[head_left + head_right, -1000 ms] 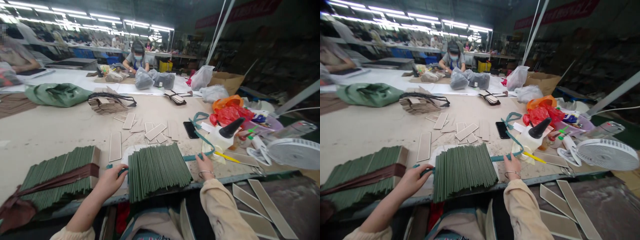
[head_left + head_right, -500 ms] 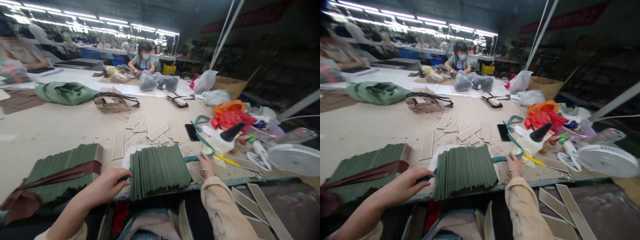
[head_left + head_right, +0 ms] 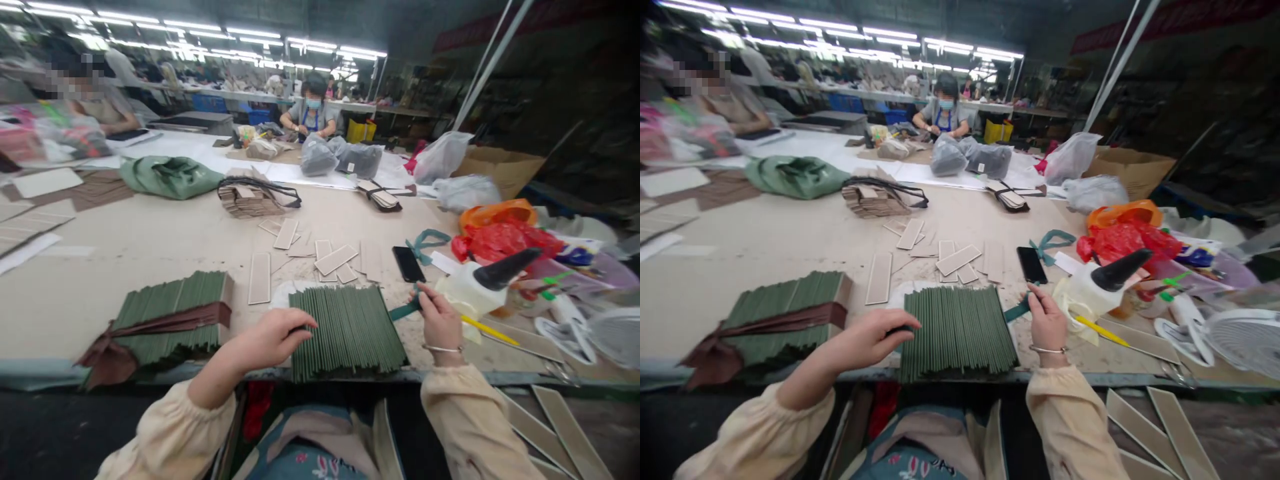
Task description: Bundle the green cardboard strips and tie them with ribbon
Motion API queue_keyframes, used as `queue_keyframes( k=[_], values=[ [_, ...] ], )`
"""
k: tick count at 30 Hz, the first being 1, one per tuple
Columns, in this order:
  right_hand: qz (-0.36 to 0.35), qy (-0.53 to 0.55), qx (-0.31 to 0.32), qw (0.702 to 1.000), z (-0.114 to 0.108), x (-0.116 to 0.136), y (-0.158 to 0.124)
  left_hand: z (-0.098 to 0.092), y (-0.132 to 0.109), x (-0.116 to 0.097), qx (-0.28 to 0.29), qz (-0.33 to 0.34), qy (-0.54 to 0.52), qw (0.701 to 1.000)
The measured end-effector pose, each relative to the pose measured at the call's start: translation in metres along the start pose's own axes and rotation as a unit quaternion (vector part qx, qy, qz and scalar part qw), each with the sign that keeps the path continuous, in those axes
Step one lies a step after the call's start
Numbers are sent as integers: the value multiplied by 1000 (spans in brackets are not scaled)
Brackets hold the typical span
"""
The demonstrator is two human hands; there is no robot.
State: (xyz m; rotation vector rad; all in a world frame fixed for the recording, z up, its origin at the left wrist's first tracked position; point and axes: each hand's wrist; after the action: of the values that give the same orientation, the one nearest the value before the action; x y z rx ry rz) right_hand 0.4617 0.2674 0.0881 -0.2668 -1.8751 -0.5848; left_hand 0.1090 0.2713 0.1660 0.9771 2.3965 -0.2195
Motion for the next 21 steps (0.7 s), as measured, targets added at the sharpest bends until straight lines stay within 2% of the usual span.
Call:
queue_keyframes(
  k=[2,5,7,9,11,14,16,18,19,21],
  values=[
    [6,34,49,998,20,38,-4,-7,11,-9,14,25,8,1000],
    [-25,32,196,980,54,82,-14,-16,28,-20,27,60,31,997],
    [-96,23,284,954,77,95,-21,-20,39,-26,23,87,45,995],
    [-167,15,356,919,96,98,-28,-24,50,-32,20,113,55,992],
    [-191,8,405,894,109,95,-33,-27,59,-37,19,128,72,989],
    [-126,-1,426,896,117,92,-35,-31,69,-39,0,134,69,989],
    [-78,0,429,900,117,94,-34,-32,72,-32,-52,113,15,992],
    [-45,33,449,892,116,98,-34,-30,71,-19,-90,70,-54,992],
    [-32,51,464,884,115,101,-34,-27,70,-10,-85,50,-78,992],
    [-5,76,490,868,114,106,-34,-21,64,10,-28,22,-107,994]
  ],
)
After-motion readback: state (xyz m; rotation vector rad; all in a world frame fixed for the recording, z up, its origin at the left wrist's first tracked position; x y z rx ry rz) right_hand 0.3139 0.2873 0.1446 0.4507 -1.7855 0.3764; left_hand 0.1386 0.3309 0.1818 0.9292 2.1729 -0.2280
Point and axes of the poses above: each hand's wrist, its own y-axis towards the middle knuckle, its own z-axis out of the palm, x = y × z, and after that the axes turned 7 degrees about y, right-handed
